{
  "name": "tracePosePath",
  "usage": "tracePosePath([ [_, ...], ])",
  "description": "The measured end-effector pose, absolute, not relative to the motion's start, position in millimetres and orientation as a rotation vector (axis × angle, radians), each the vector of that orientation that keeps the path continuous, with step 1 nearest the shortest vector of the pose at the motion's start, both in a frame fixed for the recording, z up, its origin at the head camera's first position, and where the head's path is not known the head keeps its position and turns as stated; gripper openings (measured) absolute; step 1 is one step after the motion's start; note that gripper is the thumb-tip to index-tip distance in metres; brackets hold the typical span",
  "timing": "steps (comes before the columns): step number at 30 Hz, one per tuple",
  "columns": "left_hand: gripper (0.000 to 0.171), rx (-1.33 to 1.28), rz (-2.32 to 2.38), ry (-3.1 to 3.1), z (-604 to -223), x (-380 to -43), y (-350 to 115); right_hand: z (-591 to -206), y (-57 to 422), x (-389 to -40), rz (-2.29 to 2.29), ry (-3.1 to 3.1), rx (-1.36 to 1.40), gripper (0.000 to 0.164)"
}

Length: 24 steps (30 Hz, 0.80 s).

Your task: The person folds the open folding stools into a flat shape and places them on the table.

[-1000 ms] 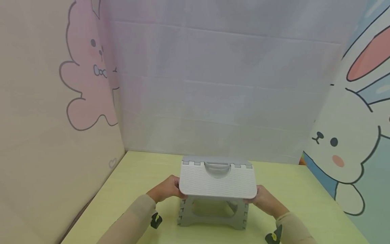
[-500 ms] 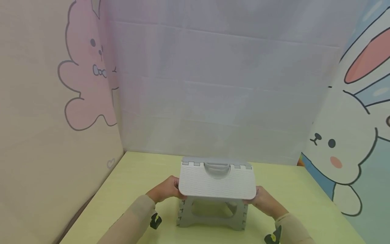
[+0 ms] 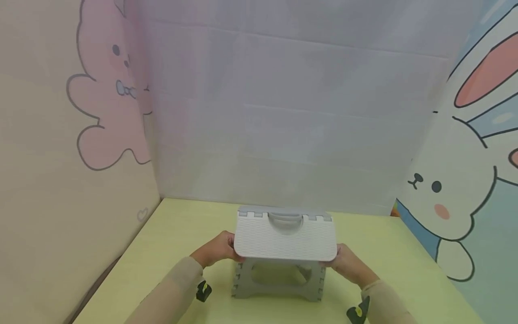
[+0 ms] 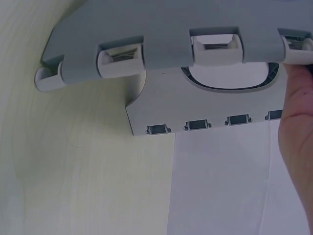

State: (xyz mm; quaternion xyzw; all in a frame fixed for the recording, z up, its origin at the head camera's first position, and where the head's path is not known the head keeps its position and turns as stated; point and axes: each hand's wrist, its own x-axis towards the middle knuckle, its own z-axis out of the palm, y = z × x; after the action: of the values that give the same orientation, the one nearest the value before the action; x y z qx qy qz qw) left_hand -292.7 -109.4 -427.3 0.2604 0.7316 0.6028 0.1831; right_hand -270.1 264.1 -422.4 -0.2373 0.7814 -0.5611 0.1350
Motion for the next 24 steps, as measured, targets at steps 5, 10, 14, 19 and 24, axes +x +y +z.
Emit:
tracePosePath([
  [5,0.03,0.75,1.702,2.063,-425.5,-290.4,-112.3,-424.4,262.1,-271.6,-1.641,2.242,-0.695,0.045],
  [10,0.03,0.757,1.698,2.045,-426.1,-290.9,-108.0,-424.0,265.7,-269.5,-1.599,2.295,-0.716,0.044],
  [14,0.029,0.751,1.695,2.063,-425.8,-292.8,-106.8,-421.9,265.6,-269.2,-1.567,2.34,-0.699,0.043],
  [19,0.029,0.74,1.699,2.057,-427.7,-293.0,-110.2,-422.3,262.5,-267.9,-1.576,2.328,-0.637,0.043],
  [24,0.03,0.753,1.705,2.051,-427.3,-292.4,-111.8,-422.4,260.8,-269.0,-1.58,2.33,-0.642,0.042],
])
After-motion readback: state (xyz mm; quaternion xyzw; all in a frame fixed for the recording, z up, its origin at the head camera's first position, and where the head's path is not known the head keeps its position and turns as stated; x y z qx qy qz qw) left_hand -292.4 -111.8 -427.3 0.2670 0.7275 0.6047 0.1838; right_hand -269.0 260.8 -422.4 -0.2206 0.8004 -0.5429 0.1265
